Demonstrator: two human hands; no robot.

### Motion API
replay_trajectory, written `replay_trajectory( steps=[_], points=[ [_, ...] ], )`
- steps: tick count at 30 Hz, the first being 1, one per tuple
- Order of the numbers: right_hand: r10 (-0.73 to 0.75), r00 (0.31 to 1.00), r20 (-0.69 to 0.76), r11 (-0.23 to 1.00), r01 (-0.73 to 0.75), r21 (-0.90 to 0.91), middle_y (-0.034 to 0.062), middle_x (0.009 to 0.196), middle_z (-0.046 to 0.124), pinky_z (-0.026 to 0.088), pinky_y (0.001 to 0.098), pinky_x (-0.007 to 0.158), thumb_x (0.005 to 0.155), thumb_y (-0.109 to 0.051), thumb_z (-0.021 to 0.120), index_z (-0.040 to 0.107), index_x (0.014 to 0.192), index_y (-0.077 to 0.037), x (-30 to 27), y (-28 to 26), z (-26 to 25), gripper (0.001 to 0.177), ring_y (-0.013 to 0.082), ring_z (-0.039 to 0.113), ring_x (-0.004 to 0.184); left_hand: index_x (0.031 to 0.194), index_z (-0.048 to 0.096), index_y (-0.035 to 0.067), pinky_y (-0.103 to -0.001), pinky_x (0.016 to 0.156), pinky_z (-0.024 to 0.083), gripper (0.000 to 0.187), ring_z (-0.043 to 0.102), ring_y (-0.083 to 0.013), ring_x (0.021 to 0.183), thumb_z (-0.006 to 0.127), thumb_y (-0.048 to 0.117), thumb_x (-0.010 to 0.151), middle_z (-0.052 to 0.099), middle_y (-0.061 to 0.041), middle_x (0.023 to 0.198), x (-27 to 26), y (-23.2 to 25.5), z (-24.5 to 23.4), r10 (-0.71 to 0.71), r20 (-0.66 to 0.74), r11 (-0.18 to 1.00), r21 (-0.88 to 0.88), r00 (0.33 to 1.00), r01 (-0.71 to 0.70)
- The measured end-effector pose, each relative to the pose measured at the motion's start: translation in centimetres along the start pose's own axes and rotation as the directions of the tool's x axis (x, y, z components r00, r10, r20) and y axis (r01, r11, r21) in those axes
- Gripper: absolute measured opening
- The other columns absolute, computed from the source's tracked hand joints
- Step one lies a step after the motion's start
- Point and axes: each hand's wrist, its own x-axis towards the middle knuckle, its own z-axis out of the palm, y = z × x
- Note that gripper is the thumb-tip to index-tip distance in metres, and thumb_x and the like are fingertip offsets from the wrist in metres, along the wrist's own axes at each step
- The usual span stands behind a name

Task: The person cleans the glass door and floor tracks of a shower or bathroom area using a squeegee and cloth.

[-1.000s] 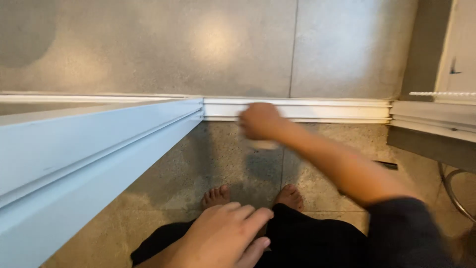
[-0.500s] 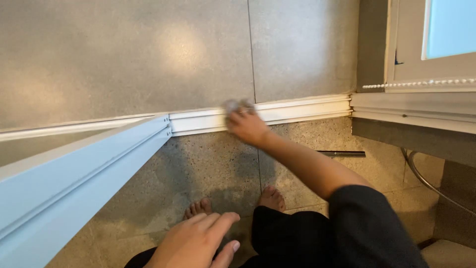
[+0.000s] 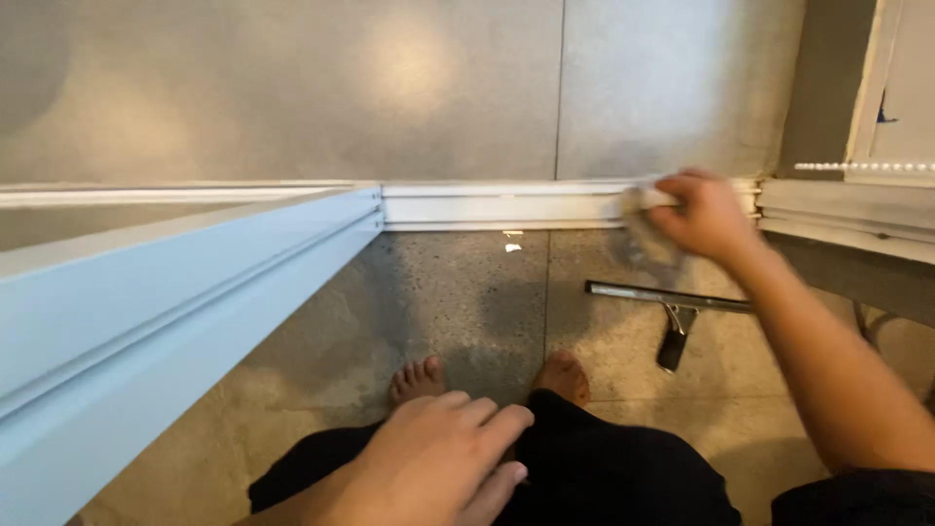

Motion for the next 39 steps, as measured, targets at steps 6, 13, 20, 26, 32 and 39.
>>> replay_trajectory(
  steps=[6,13,20,26,32,39],
  points=[
    [-0.525,0.851,0.030,0.845,0.516,0.141,0.0130,0.118,0.070,0.047,0.0521,0.105,0.079,-0.030,0.082,0.075,0.117,-0.010,5.0,-21.0,4.0,0.043,0.0327,0.062,0.118,0.132,0.057,0.005,-0.050,0.083,0.052,0.045,0.064,-0.0345,0.094,0.060,0.032,0.097,0.066,-0.015,0.100,0.4,0.4,1.0,0.076,-0.027,0.995,0.069,0.997,-0.074],
    [-0.658,0.700,0.277,0.643,0.714,-0.278,0.0191,0.151,0.044,0.041,0.0625,0.107,0.096,-0.024,0.066,0.047,0.147,-0.015,7.9,-27.4,13.9,0.055,0.0378,0.043,0.138,0.129,0.064,0.008,-0.043,0.086,0.054,0.038,0.067,-0.0290,0.095,0.064,0.028,0.098,0.068,-0.011,0.102,-1.6,-1.1,1.8,0.204,-0.308,0.976,-0.004,0.929,-0.216],
    [-0.305,0.838,0.453,0.863,0.445,-0.241,0.0044,0.158,0.036,0.023,0.0695,0.115,0.092,-0.020,0.067,0.047,0.144,-0.022,3.9,-17.6,5.3,0.056,0.0328,0.028,0.148,0.130,0.062,0.007,-0.044,0.085,0.053,0.042,0.065,-0.0303,0.095,0.065,0.030,0.096,0.066,-0.013,0.101,-0.3,-1.7,1.4,0.145,-0.257,0.989,0.022,0.955,-0.144],
    [0.198,0.908,0.368,0.894,-0.014,-0.447,0.0108,0.147,0.052,0.049,0.0497,0.107,0.080,-0.030,0.084,0.062,0.132,-0.021,-0.3,0.3,1.5,0.058,0.0340,0.056,0.131,0.134,0.059,0.009,-0.044,0.091,0.051,0.045,0.065,-0.0295,0.099,0.063,0.033,0.096,0.067,-0.013,0.106,1.3,-2.1,1.4,0.125,-0.111,0.992,0.014,0.986,-0.124],
    [0.314,0.910,-0.270,0.949,-0.293,0.114,0.0209,0.100,0.074,0.057,0.0464,0.082,0.084,-0.033,0.078,0.075,0.117,-0.004,-4.0,16.3,0.6,0.044,0.0324,0.073,0.087,0.141,0.057,0.012,-0.044,0.094,0.052,0.048,0.066,-0.0293,0.104,0.057,0.043,0.104,0.067,-0.012,0.112,2.0,-3.5,2.7,0.088,0.017,0.992,0.089,0.996,-0.089],
    [0.304,0.922,-0.240,0.953,-0.289,0.093,0.0326,0.098,0.069,0.052,0.0543,0.081,0.093,-0.045,0.075,0.064,0.119,0.009,0.6,16.5,11.8,0.062,0.0469,0.066,0.090,0.136,0.057,0.016,-0.044,0.095,0.052,0.046,0.067,-0.0284,0.109,0.058,0.045,0.100,0.067,-0.011,0.113,2.7,-4.5,4.1,0.005,0.005,0.981,0.193,1.000,-0.006]
  ],
)
